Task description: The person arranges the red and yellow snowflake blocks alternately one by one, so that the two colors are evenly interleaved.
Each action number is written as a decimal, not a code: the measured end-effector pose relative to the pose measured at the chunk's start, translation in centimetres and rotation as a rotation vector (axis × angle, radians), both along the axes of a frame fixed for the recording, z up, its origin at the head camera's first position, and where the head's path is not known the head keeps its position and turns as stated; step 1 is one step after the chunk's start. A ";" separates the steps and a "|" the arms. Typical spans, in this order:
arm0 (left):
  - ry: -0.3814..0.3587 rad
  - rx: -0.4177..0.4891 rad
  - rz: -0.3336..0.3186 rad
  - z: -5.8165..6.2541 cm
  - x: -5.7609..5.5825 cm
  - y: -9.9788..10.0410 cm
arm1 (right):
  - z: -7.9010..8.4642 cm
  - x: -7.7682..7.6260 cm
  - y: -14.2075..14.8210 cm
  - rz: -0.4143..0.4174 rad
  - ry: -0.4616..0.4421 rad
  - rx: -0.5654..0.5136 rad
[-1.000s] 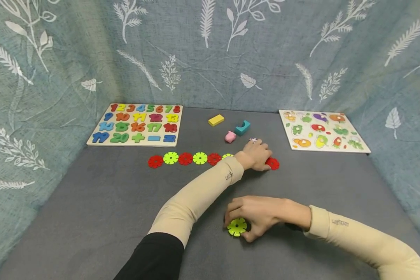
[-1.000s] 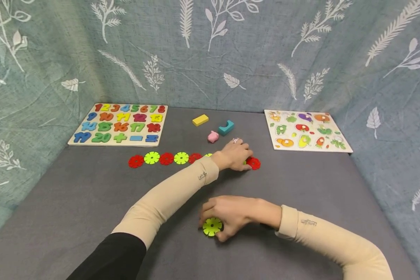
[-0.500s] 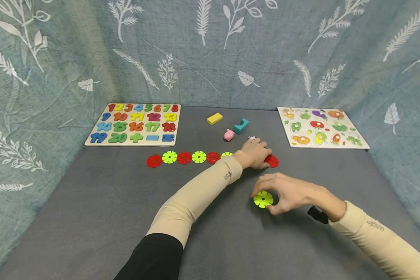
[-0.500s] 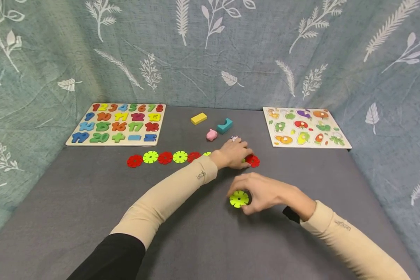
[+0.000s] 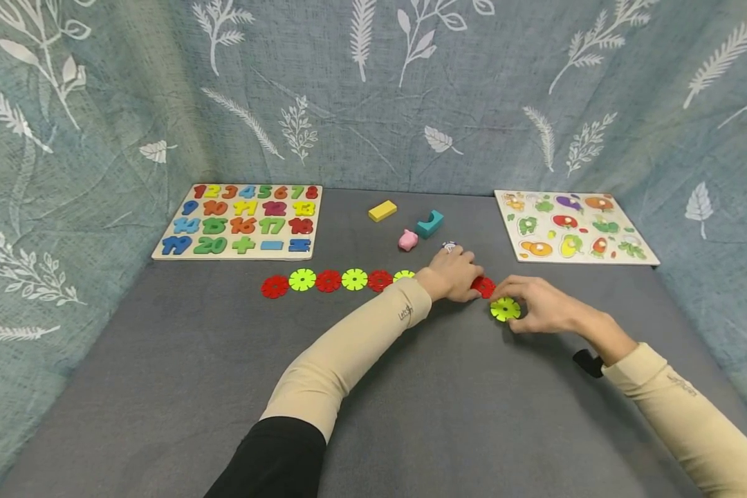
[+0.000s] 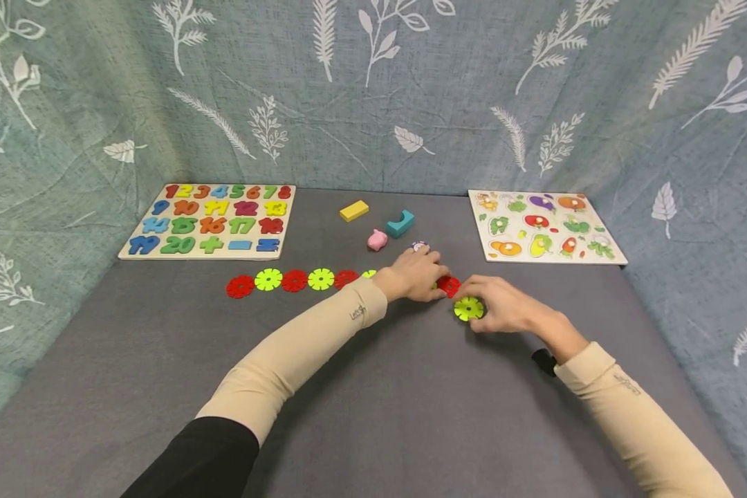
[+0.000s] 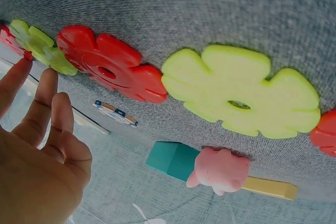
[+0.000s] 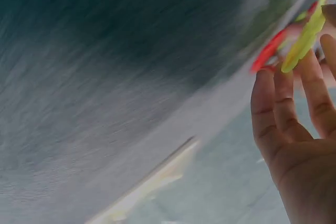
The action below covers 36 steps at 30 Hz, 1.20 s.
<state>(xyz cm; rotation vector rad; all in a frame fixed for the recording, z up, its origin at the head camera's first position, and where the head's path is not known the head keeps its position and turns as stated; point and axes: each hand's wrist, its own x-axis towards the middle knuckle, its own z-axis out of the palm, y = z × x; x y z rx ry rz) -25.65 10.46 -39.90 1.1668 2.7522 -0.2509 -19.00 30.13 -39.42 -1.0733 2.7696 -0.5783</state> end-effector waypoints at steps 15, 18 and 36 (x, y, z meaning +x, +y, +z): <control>0.006 -0.009 -0.006 0.1 0.1 0.0 | -1.1 -3.1 1.9 -0.145 0.007 0.054; 0.003 -0.003 -0.006 0.1 0.1 0.0 | -1.1 -3.4 1.9 -0.144 0.005 0.057; -0.003 -0.007 0.001 -0.1 0.2 0.0 | -1.4 -3.3 1.5 -0.136 0.064 0.089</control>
